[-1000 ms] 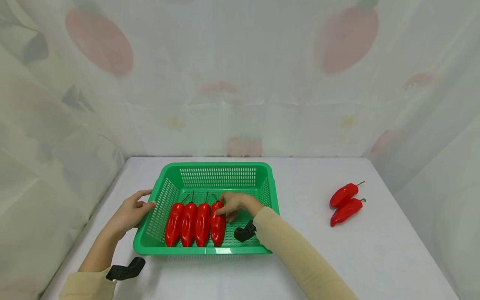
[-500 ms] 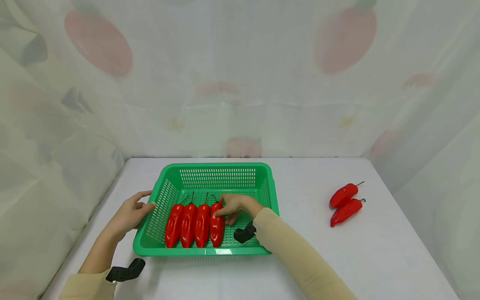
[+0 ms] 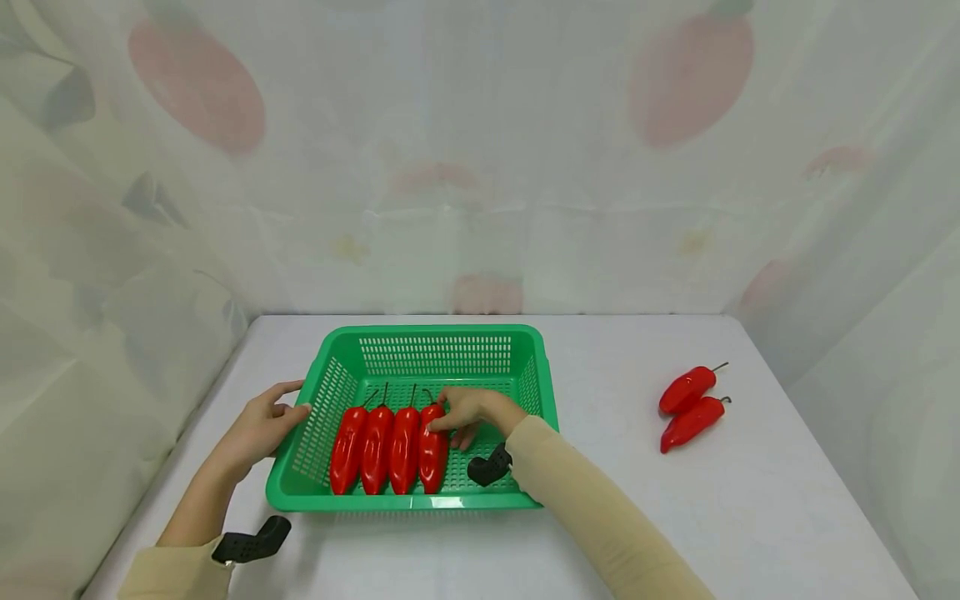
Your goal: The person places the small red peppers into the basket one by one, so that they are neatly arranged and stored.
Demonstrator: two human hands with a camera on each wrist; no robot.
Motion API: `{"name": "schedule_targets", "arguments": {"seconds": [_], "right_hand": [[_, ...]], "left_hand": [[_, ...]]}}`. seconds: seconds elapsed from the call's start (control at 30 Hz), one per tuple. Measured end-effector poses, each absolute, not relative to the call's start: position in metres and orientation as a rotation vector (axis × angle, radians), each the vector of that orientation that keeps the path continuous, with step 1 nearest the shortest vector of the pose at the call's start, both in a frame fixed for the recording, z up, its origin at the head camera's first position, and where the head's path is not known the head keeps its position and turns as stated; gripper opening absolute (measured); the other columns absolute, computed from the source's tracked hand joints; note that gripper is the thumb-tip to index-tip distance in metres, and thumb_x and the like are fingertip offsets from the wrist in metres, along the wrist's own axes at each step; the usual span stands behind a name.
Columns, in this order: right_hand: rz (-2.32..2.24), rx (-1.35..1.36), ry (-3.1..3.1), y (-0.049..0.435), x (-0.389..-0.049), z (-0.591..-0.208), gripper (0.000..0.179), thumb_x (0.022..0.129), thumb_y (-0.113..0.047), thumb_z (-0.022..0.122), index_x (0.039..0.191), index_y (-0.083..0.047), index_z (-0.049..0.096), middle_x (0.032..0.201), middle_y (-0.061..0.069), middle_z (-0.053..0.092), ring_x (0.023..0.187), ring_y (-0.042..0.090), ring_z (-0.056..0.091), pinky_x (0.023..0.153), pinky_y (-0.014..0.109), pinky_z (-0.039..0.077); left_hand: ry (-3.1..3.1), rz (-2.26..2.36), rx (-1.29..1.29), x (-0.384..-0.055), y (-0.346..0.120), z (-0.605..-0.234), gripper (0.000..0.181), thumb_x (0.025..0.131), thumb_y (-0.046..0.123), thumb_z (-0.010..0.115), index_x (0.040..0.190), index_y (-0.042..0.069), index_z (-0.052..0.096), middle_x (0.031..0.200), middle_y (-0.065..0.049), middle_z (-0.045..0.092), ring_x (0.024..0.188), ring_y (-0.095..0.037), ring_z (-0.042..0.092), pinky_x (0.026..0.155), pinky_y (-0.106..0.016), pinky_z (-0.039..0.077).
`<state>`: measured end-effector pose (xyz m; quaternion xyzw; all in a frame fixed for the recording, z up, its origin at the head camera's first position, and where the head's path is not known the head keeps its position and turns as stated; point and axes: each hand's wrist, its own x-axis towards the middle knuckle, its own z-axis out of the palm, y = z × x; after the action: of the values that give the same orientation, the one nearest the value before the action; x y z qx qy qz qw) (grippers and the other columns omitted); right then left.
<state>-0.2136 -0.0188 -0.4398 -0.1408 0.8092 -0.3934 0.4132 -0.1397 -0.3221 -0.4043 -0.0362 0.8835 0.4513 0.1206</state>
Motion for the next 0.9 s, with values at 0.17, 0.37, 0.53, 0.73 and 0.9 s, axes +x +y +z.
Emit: {"name": "schedule_targets", "arguments": {"seconds": [0.17, 0.37, 0.53, 0.73, 0.9], "right_hand": [[-0.98, -0.372, 2.045, -0.017, -0.215, -0.438, 0.055, 0.09, -0.027, 0.059, 0.134, -0.004, 0.034, 0.099, 0.012, 0.055, 0.078, 0.031, 0.066, 0.063, 0.038, 0.056], [-0.97, -0.374, 2.072, -0.012, -0.218, -0.434, 0.054, 0.092, -0.026, 0.056, 0.136, -0.002, 0.035, 0.106, 0.017, 0.055, 0.081, 0.032, 0.067, 0.065, 0.039, 0.056], [-0.928, -0.417, 2.151, -0.008, -0.221, -0.429, 0.05, 0.093, -0.027, 0.054, 0.134, -0.004, 0.039, 0.106, 0.018, 0.056, 0.082, 0.029, 0.066, 0.064, 0.036, 0.056], [-0.894, -0.537, 2.277, -0.004, -0.224, -0.42, 0.044, 0.093, -0.027, 0.053, 0.129, -0.003, 0.045, 0.097, 0.021, 0.063, 0.085, 0.031, 0.064, 0.067, 0.038, 0.056], [-0.907, -0.622, 2.309, 0.0, -0.223, -0.41, 0.042, 0.094, -0.026, 0.051, 0.129, -0.003, 0.045, 0.097, 0.02, 0.064, 0.083, 0.037, 0.063, 0.072, 0.045, 0.053]], "left_hand": [[2.576, 1.32, -0.103, -0.139, -0.321, -0.404, 0.062, 0.096, 0.029, 0.048, 0.144, 0.003, 0.02, 0.096, -0.023, 0.058, 0.07, -0.022, 0.065, 0.06, -0.038, 0.056], [2.566, 1.33, -0.104, -0.14, -0.322, -0.404, 0.061, 0.096, 0.029, 0.048, 0.144, 0.002, 0.02, 0.095, -0.022, 0.058, 0.07, -0.022, 0.065, 0.06, -0.038, 0.056], [2.57, 1.321, -0.107, -0.141, -0.323, -0.404, 0.061, 0.096, 0.029, 0.047, 0.144, 0.003, 0.019, 0.097, -0.023, 0.058, 0.071, -0.023, 0.065, 0.061, -0.038, 0.056], [2.564, 1.328, -0.102, -0.14, -0.323, -0.404, 0.061, 0.096, 0.029, 0.047, 0.144, 0.003, 0.02, 0.097, -0.024, 0.058, 0.071, -0.023, 0.065, 0.061, -0.038, 0.056], [2.566, 1.328, -0.108, -0.14, -0.322, -0.404, 0.06, 0.096, 0.028, 0.047, 0.144, 0.004, 0.02, 0.096, -0.023, 0.058, 0.071, -0.023, 0.065, 0.061, -0.038, 0.056]]}}
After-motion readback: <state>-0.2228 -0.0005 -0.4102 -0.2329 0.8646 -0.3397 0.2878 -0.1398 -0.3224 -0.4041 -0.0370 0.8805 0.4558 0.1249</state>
